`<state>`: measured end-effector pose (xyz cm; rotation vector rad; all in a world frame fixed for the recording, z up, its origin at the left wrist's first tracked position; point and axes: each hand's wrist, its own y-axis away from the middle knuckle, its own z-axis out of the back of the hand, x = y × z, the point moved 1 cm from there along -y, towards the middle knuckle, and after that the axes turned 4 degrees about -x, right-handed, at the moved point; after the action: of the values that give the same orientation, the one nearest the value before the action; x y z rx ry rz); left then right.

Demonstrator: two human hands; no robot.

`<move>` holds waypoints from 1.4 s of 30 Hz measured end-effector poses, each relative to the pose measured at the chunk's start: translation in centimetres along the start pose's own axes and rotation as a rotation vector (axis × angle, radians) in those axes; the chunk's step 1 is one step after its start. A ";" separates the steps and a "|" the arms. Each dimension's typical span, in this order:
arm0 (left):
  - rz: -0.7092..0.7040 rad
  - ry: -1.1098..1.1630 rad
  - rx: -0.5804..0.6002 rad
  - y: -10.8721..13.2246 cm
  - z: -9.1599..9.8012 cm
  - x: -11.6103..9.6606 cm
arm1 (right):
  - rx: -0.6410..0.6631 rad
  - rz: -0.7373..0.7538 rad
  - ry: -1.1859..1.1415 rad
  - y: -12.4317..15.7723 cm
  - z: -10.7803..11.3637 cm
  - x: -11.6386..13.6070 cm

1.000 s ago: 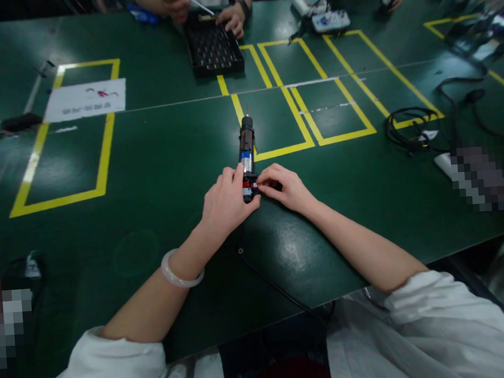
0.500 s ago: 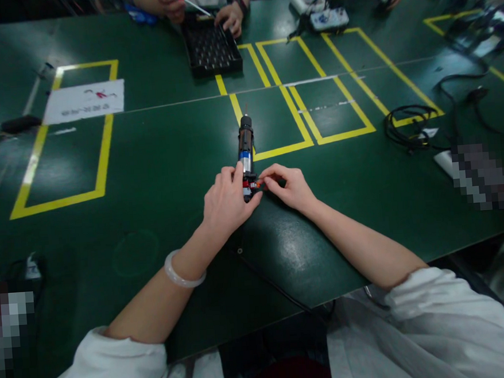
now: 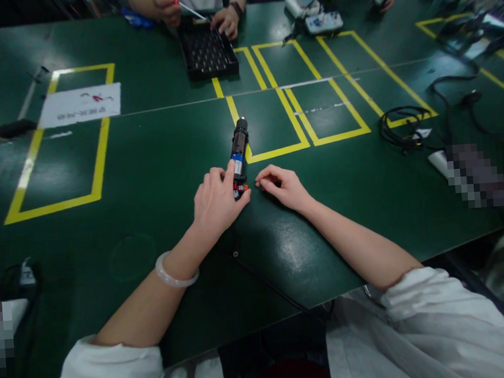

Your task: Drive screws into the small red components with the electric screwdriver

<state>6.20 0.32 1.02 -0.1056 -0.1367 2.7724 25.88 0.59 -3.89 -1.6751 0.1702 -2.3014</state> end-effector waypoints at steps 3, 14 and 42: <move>0.018 -0.027 0.021 0.3 0.4 1.2 | 0.039 -0.013 0.014 0.0 0.1 0.1; 0.308 -0.098 0.092 2.5 2.7 11.1 | 0.051 -0.021 0.016 0.1 0.1 0.3; 0.619 -0.166 -0.147 4.4 2.6 23.8 | 0.205 -0.057 -0.081 -0.1 -0.3 0.6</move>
<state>-17.73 4.55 1.77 0.0576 -0.4131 3.3848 25.40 0.45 -3.39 -1.6840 -0.1281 -2.2006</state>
